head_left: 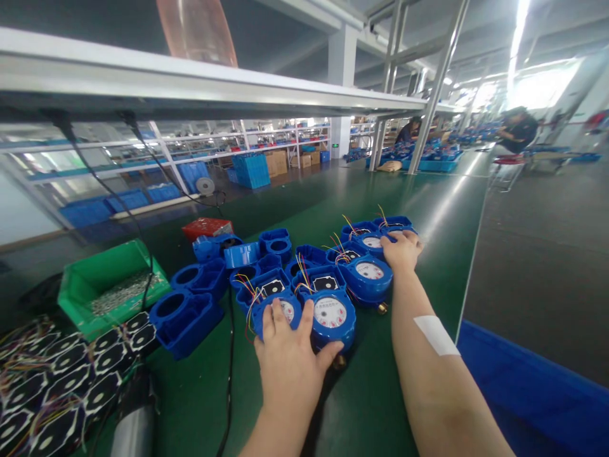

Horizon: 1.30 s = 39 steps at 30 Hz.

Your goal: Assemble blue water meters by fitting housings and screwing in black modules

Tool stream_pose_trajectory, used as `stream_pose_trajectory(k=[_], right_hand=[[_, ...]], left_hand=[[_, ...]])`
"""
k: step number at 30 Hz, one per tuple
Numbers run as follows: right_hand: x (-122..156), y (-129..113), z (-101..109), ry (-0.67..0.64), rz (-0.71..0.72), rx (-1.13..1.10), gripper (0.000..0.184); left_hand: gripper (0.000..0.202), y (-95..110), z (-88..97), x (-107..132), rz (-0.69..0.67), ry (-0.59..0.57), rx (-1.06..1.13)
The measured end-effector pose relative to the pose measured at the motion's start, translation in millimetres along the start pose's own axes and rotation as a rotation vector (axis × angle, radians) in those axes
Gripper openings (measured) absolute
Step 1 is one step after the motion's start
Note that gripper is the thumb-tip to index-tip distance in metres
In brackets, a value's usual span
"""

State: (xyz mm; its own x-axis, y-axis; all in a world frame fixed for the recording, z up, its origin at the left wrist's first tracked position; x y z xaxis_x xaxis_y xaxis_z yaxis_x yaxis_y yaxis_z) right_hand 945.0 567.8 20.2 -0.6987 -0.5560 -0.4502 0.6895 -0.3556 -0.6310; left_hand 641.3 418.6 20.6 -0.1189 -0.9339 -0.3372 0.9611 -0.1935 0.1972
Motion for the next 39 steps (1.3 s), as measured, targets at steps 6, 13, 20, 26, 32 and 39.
stream_pose_trajectory(k=[6,13,20,26,32,39], right_hand=[[-23.4,-15.2,-31.1,-0.045,0.027,0.038,0.029],[-48.6,-38.8,-66.6,-0.144,0.148,0.109,0.033],[-60.7,-51.8,-84.0,-0.26,0.27,0.173,0.039],[-55.8,-47.7,-68.1,-0.362,0.243,0.12,0.044],[-6.6,-56.6,-9.2,-0.308,0.139,-0.049,0.052],[131.4,-134.1,52.2,-0.195,0.333,-0.32,0.036]], left_hand=[[0.057,-1.2,-9.1,-30.3,0.039,-0.005,-0.003],[0.065,-7.4,-21.8,-60.2,0.08,0.038,-0.02],[0.067,-15.0,-35.6,-86.9,0.116,0.069,-0.017],[0.069,-16.2,-37.7,-91.4,0.129,0.096,0.034],[0.076,-18.6,-31.5,-91.1,0.08,0.0,0.185],[0.071,-30.0,48.3,-19.8,-0.186,0.175,0.205]])
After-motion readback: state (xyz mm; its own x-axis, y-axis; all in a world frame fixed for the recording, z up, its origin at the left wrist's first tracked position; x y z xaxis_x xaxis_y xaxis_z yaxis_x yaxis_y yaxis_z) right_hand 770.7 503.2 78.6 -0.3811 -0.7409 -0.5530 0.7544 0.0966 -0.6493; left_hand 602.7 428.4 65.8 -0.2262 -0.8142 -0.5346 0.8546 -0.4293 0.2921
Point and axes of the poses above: each hand's wrist, its own x-axis away from the middle knuckle, its own z-axis out of the back of the hand, y = z × x, the point moved 5 cm from there along -x, towards the middle knuckle, and after that the axes turned 4 degrees about -z, right-handed, at the moved point
